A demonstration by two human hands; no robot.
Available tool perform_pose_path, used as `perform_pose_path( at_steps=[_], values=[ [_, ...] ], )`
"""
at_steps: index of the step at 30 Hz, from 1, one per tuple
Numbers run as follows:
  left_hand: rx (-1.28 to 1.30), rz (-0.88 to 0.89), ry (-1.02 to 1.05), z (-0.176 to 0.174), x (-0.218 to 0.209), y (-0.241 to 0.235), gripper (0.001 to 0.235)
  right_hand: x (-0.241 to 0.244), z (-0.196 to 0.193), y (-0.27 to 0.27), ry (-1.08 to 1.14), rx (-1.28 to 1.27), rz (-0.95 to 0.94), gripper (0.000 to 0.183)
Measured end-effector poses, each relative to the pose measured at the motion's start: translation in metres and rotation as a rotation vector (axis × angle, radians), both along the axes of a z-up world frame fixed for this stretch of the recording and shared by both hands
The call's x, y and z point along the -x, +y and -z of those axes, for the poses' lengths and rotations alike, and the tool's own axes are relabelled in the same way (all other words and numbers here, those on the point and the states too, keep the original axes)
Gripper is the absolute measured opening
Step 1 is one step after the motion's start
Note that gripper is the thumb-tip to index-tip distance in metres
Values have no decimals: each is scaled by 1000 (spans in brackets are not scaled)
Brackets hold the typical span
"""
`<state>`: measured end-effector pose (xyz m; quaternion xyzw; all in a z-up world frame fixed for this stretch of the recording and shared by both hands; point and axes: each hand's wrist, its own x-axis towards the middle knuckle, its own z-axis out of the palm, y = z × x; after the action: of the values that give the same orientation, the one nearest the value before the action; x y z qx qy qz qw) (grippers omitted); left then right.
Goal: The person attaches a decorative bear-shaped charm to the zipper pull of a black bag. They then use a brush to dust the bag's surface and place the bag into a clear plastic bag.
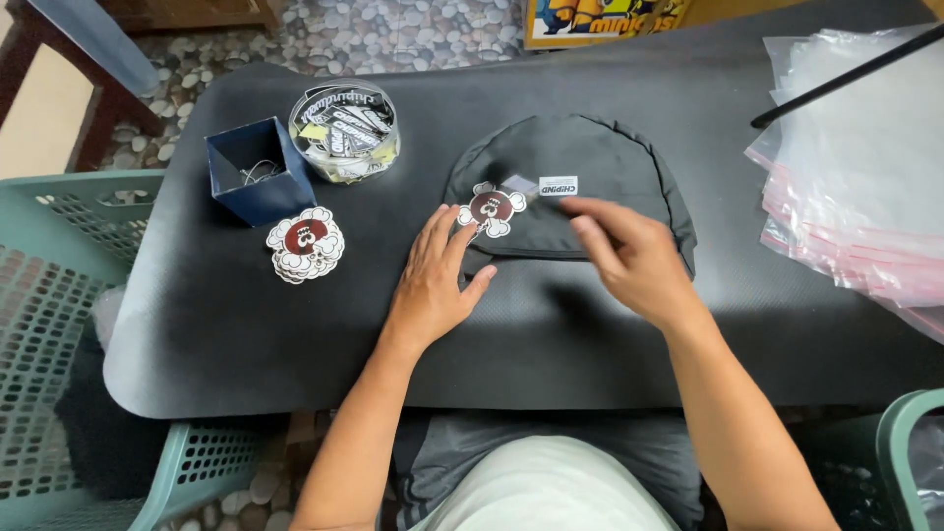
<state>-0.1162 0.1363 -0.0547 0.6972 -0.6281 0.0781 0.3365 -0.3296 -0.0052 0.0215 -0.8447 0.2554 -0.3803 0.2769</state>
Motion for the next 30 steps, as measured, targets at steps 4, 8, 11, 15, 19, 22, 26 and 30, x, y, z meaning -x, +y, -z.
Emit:
perform_pose_path(
  at_steps=[4, 8, 11, 15, 19, 22, 26, 30],
  values=[
    [-15, -6, -1, -4, 2, 2, 57, 2, 17, -39, 128, 123, 97, 19],
    [-26, -6, 2, -5, 0, 1, 57, 13, 6, -16, 63, 359, 280, 21],
    [-28, -1, -5, -2, 1, 2, 57, 41, 7, 4, 110, 253, 180, 19],
    [-33, 35, 15, -15, 2, 3, 52, 90, 22, -3, 206, 228, 462, 29],
    [-28, 44, 12, -16, 2, 1, 49, 100, 7, 29, 104, 20, 35, 25],
    [-31, 38, 6, -15, 3, 2, 50, 121, 30, 16, 277, 509, 547, 24],
    [-34, 31, 4, -16, 1, 2, 51, 117, 8, 20, 63, -4, 353, 18],
    [-10, 28, -20, -11, 2, 3, 51, 128, 33, 4, 137, 418, 520, 22]
  ],
)
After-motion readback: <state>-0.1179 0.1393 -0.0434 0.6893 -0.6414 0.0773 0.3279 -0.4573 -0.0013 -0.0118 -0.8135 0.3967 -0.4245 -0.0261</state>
